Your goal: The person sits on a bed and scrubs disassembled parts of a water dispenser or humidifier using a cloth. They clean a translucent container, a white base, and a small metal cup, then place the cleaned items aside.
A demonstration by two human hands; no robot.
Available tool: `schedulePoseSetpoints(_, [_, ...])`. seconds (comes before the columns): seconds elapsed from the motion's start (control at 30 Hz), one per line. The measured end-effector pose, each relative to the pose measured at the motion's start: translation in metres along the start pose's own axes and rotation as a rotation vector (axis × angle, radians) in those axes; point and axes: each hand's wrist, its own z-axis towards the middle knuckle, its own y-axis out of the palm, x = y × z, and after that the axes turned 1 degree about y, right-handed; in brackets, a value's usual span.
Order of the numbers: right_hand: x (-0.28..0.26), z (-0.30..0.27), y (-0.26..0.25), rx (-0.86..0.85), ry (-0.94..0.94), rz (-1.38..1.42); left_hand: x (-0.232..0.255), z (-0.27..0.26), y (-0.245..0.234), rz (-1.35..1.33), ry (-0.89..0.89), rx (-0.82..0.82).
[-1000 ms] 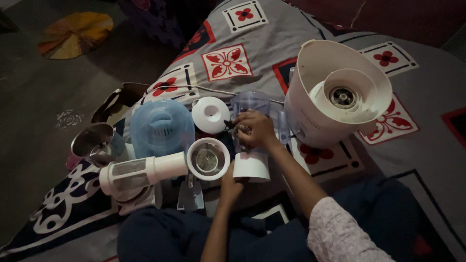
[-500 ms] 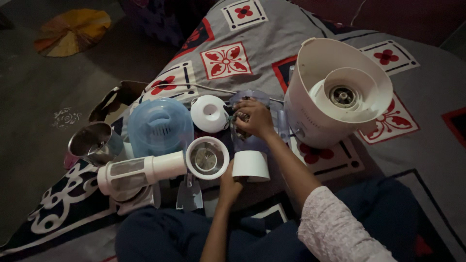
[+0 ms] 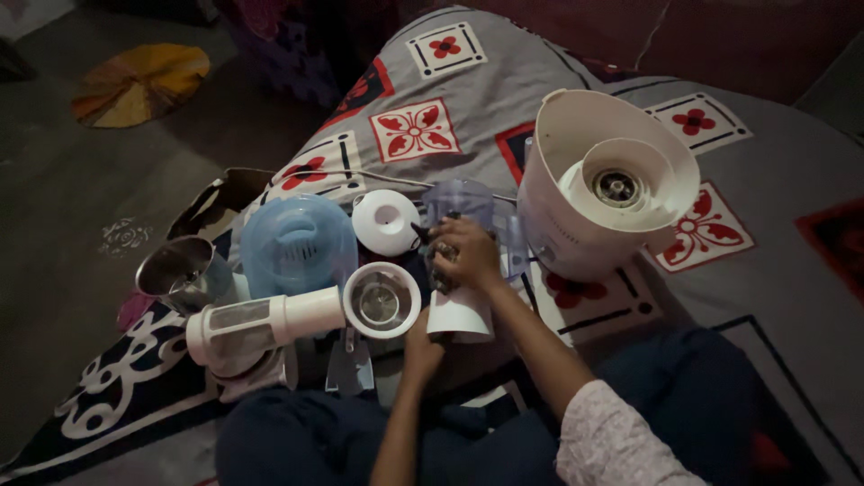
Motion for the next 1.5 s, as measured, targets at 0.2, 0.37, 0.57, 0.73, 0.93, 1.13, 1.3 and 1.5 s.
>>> schedulePoseSetpoints(0.2, [-0.028, -0.04, -0.008, -0.019, 0.045, 0.05, -0.026, -0.003, 0.006, 0.044, -0.095, -0.029])
schedulePoseSetpoints(0.37, [-0.05, -0.066, -0.018, -0.038, 0.032, 0.152, -0.029, -0.003, 0.006, 0.015, 0.09, 0.047])
schedulePoseSetpoints(0.57, [-0.066, -0.066, -0.029, -0.12, -0.027, 0.224, -0.014, -0.001, 0.005, -0.234, -0.237, -0.029])
schedulePoseSetpoints(0.73, [-0.059, -0.052, -0.027, -0.15, -0.067, 0.205, -0.013, 0.0, 0.002, -0.161, -0.141, -0.007])
schedulePoseSetpoints(0.93, [-0.039, -0.031, -0.023, -0.104, -0.071, 0.149, -0.029, -0.001, 0.006, 0.077, 0.0, 0.02])
schedulePoseSetpoints(1.13, [-0.013, -0.013, -0.011, -0.071, -0.039, 0.085, -0.025, -0.003, 0.004, 0.053, -0.092, -0.039])
schedulePoseSetpoints(1.3, [0.0, 0.003, -0.007, -0.029, 0.0, 0.098, 0.005, -0.002, -0.003, -0.087, -0.222, -0.058])
schedulePoseSetpoints(1.5, [0.001, 0.01, -0.01, 0.062, 0.144, 0.094, 0.013, -0.001, -0.004, 0.023, -0.116, -0.001])
